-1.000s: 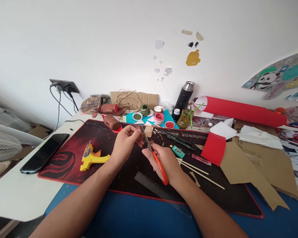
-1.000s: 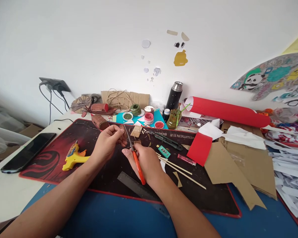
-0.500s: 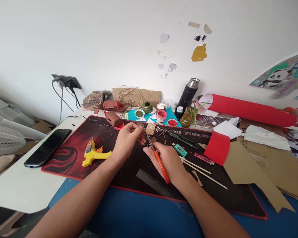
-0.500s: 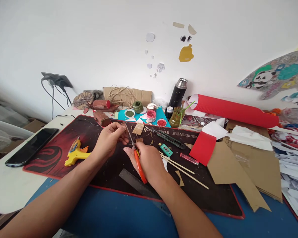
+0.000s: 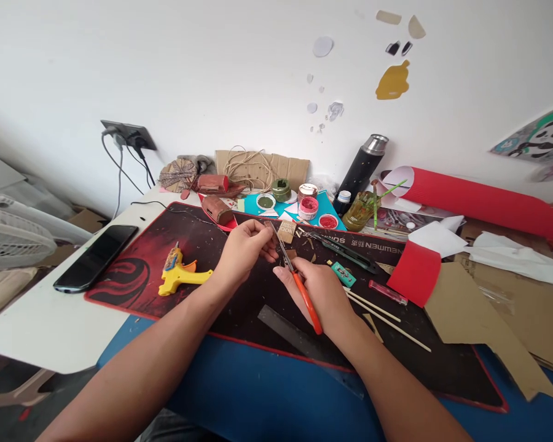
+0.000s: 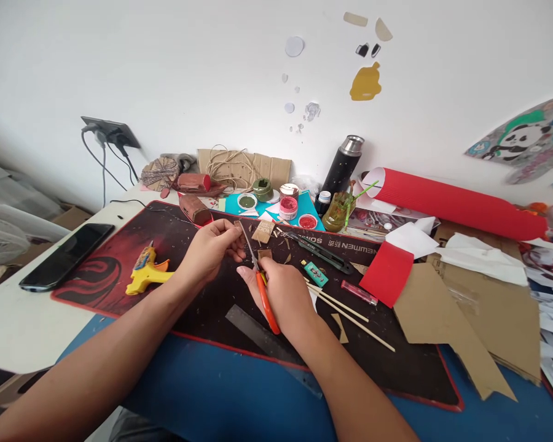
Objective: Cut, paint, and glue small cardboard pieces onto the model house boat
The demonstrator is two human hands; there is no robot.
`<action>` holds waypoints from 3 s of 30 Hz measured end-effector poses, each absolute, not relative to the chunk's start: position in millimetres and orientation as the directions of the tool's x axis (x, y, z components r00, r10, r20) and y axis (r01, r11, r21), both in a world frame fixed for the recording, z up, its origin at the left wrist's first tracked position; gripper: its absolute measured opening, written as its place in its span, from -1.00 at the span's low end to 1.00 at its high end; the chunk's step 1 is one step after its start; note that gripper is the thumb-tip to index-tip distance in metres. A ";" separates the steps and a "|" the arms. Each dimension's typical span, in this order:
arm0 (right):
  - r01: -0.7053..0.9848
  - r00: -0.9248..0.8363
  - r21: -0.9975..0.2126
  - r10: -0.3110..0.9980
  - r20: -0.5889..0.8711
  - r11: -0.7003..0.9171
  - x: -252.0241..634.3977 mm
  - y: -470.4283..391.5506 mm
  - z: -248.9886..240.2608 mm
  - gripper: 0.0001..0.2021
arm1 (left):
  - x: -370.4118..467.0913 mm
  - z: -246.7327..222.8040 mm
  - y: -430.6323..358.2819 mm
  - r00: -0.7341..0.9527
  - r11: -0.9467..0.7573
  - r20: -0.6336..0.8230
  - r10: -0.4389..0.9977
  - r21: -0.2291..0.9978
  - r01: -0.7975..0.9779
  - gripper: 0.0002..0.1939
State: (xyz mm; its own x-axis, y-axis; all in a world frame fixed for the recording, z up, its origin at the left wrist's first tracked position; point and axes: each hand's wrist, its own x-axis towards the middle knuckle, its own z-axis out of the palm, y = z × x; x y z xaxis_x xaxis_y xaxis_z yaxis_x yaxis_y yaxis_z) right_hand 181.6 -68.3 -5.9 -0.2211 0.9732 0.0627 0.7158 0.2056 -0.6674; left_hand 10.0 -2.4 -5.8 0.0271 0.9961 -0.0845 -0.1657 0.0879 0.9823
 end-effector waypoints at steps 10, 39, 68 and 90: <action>0.740 -0.213 -0.650 0.977 0.013 0.170 181.6 -66.3 -5.6 -0.54 | 13.0 -12.1 -0.1 0.026 0.122 -0.120 0.992 0.978 -0.168 -0.74; 0.605 -0.179 -0.784 0.983 0.039 0.142 180.8 -63.2 -15.8 -0.46 | 15.8 -13.8 -0.3 0.053 0.097 -0.084 0.995 0.940 -0.328 -0.65; 0.354 -0.179 -0.935 0.981 -0.077 -0.008 185.2 -62.3 -15.3 -0.53 | 17.7 -9.9 -4.4 0.103 0.081 -0.053 0.993 0.955 -0.287 -0.62; 0.229 -0.249 -0.971 0.960 -0.124 -0.066 187.9 -59.9 -13.4 -0.56 | 15.4 -7.1 -5.2 0.089 0.059 -0.036 0.995 0.958 -0.280 -0.60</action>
